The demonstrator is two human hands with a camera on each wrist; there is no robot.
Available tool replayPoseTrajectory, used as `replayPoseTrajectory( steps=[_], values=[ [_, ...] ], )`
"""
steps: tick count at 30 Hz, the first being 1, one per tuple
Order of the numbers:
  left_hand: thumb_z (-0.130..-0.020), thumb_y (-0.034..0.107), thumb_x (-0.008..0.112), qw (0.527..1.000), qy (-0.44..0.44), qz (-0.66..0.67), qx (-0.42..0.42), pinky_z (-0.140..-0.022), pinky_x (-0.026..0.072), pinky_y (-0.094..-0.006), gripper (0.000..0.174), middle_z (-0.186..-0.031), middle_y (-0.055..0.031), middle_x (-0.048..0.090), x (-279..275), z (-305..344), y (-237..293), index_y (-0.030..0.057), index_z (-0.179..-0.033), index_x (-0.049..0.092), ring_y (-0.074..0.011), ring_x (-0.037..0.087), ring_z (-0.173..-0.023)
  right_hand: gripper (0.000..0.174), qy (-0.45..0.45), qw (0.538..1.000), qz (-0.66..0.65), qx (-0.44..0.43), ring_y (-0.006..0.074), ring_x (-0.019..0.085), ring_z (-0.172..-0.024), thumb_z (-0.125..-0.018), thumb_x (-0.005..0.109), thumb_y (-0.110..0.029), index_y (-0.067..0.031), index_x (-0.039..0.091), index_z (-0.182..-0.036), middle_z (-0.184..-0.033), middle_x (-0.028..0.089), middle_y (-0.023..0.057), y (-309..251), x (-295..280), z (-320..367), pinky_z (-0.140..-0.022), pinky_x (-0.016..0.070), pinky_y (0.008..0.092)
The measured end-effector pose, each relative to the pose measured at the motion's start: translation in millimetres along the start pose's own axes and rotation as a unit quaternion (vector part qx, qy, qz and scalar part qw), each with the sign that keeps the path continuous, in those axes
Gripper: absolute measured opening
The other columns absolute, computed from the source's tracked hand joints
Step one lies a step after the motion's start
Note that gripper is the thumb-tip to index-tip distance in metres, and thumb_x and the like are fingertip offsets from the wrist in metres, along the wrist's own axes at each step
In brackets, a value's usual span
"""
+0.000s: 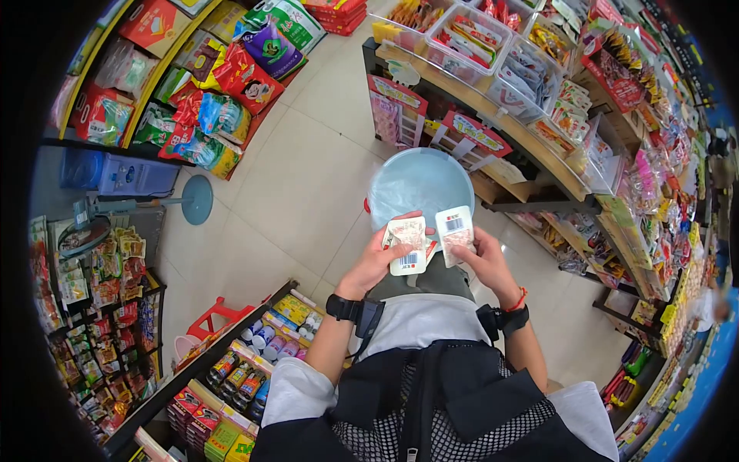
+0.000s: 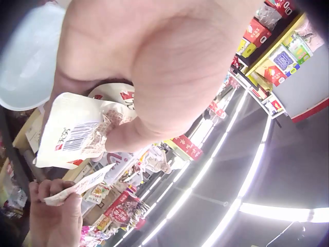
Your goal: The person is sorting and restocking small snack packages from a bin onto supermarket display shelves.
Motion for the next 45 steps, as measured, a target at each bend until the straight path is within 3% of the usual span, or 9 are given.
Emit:
replayPoseTrajectory(
  steps=[7, 13, 19, 22, 25, 28, 37, 41, 45],
  values=[
    [-0.099, 0.012, 0.063, 0.999, -0.008, -0.052, -0.011, -0.1, 0.0533, -0.0369, 0.047, -0.133, -0.0142, 0.063, 32.3, 30.2, 25.9, -0.0009, -0.142, 0.048, -0.0205, 0.063, -0.12, 0.044, 0.005, 0.997, -0.045, -0.06, 0.0136, 0.062, -0.112, -0.096, 0.068, -0.008, 0.0041, 0.053, -0.135, -0.125, 0.065, 0.0098, -53.0, 33.5, 58.0, -0.095, 0.052, 0.032],
    [-0.096, 0.014, 0.07, 0.993, -0.003, -0.114, -0.022, -0.095, 0.0552, -0.0358, 0.044, -0.126, -0.0094, 0.066, 37.4, 29.8, 4.2, -0.0006, -0.134, 0.054, -0.0174, 0.065, -0.112, 0.043, 0.014, 0.995, -0.035, -0.093, 0.0144, 0.062, -0.112, -0.096, 0.069, -0.008, 0.0033, 0.053, -0.135, -0.124, 0.065, 0.0089, -48.4, 30.2, 68.6, -0.098, 0.0511, 0.0321],
    [-0.094, 0.015, 0.072, 0.972, -0.037, -0.227, -0.043, -0.089, 0.0533, -0.0303, 0.041, -0.112, -0.0053, 0.069, 87.8, 11.0, -8.7, -0.0007, -0.129, 0.059, -0.0098, 0.062, -0.1, 0.04, 0.02, 0.989, -0.098, -0.108, 0.0137, 0.063, -0.108, -0.096, 0.069, -0.008, 0.0025, 0.055, -0.131, -0.12, 0.066, 0.0082, -31.4, 0.7, 88.7, -0.094, 0.052, 0.0311],
    [-0.093, 0.012, 0.073, 0.965, -0.067, -0.254, -0.021, -0.088, 0.0539, -0.0299, 0.042, -0.113, -0.0056, 0.069, 109.2, -12.1, -42.5, -0.0014, -0.13, 0.058, -0.0098, 0.063, -0.099, 0.037, 0.087, 0.986, -0.092, -0.105, 0.0131, 0.064, -0.105, -0.095, 0.07, -0.009, 0.0025, 0.056, -0.127, -0.116, 0.067, 0.008, -25.7, -30.6, 104.4, -0.091, 0.0533, 0.0308],
    [-0.092, 0.009, 0.071, 0.955, -0.099, -0.275, -0.057, -0.086, 0.0541, -0.029, 0.038, -0.11, -0.0049, 0.068, 147.0, -32.1, -65.1, -0.0005, -0.127, 0.059, -0.0101, 0.063, -0.097, 0.034, 0.163, 0.975, -0.081, -0.131, 0.0131, 0.064, -0.104, -0.095, 0.069, -0.007, 0.0023, 0.056, -0.125, -0.115, 0.067, 0.0084, -20.9, -75.0, 127.8, -0.09, 0.0541, 0.0306],
    [-0.092, 0.01, 0.071, 0.95, -0.109, -0.288, -0.05, -0.085, 0.0538, -0.0282, 0.034, -0.107, -0.0036, 0.067, 184.3, -54.3, -92.9, 0.002, -0.124, 0.059, -0.0103, 0.063, -0.096, 0.034, 0.21, 0.955, -0.139, -0.154, 0.0137, 0.065, -0.105, -0.095, 0.069, -0.007, 0.0022, 0.056, -0.125, -0.115, 0.068, 0.009, -14.7, -132.0, 154.6, -0.09, 0.0541, 0.0306],
    [-0.091, 0.002, 0.072, 0.966, -0.052, -0.251, -0.02, -0.085, 0.0539, -0.0263, 0.029, -0.108, -0.0074, 0.07, 284.9, -109.7, -179.9, -0.0019, -0.117, 0.061, -0.0101, 0.066, -0.098, 0.038, 0.223, 0.953, -0.138, -0.152, 0.0135, 0.064, -0.105, -0.095, 0.068, -0.006, 0.0006, 0.053, -0.129, -0.119, 0.065, 0.008, 0.4, -253.5, 218.9, -0.093, 0.0526, 0.0303],
    [-0.103, 0.019, 0.06, 0.951, -0.129, -0.273, -0.058, -0.091, 0.0511, -0.0283, 0.032, -0.118, -0.0032, 0.067, 315.3, -119.2, -217.1, -0.0001, -0.128, 0.058, -0.0089, 0.06, -0.107, 0.036, 0.229, 0.952, -0.154, -0.129, 0.0129, 0.064, -0.103, -0.094, 0.067, -0.008, 0.0021, 0.055, -0.126, -0.117, 0.067, 0.0083, 17.9, -276.7, 233.8, -0.091, 0.0517, 0.0298],
    [-0.104, 0.025, 0.059, 0.935, -0.168, -0.307, -0.062, -0.097, 0.0477, -0.0304, 0.046, -0.128, -0.005, 0.057, 324.2, -127.0, -244.1, 0.0041, -0.141, 0.042, -0.0119, 0.054, -0.117, 0.031, 0.24, 0.95, -0.169, -0.109, 0.0124, 0.062, -0.105, -0.099, 0.063, -0.013, -0.0013, 0.055, -0.127, -0.115, 0.066, 0.0062, 32.6, -287.7, 228.7, -0.093, 0.0486, 0.03]
  ],
)
Point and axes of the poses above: each hand's wrist, its own z-axis away from the middle knuckle, its own x-axis out of the palm, y = z × x, the point moved 2 cm from there along -z, towards the middle knuckle
